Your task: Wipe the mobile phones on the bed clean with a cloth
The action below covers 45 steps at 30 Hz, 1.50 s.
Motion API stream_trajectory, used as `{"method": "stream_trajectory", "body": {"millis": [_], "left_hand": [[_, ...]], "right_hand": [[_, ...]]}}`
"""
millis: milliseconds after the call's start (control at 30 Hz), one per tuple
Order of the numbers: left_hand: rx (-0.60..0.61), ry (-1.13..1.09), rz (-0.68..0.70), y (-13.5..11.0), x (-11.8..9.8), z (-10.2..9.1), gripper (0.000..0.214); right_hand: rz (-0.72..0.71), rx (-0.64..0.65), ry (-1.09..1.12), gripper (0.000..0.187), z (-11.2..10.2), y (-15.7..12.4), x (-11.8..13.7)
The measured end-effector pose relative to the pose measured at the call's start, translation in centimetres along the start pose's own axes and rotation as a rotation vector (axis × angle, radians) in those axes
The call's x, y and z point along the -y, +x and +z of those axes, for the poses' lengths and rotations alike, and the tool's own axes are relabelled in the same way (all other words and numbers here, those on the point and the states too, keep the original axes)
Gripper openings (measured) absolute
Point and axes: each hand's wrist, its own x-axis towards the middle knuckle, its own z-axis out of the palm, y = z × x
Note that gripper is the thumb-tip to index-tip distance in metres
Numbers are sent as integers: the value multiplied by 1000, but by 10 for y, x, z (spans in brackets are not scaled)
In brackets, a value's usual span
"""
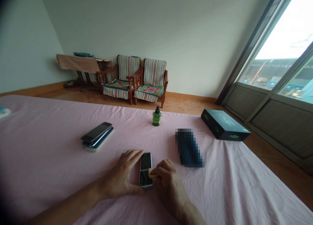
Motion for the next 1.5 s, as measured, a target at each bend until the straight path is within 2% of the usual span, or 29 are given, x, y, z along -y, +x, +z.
{"method": "stream_trajectory", "body": {"millis": [133, 433, 667, 933, 1100, 1333, 1500], "left_hand": [[3, 6, 9, 1, -4, -4, 105], [-45, -4, 27, 1, -2, 0, 100], [-30, 2, 31, 1, -1, -1, 102], [-37, 5, 19, 1, -5, -2, 96], [-10, 12, 13, 1, -4, -3, 103], [-38, 5, 32, 1, -1, 0, 99], [-35, 0, 41, 1, -2, -2, 101]], "right_hand": [[-12, 44, -40, 34, 2, -1, 2], [-5, 38, -178, 33, 15, 1, 17], [40, 33, -205, 32, 10, 4, 15], [36, 51, -209, 31, 15, 3, 21], [46, 14, -218, 29, 8, 3, 16], [-2, 28, -195, 31, 16, 2, 19], [24, -13, -235, 26, 7, 5, 16]]}}
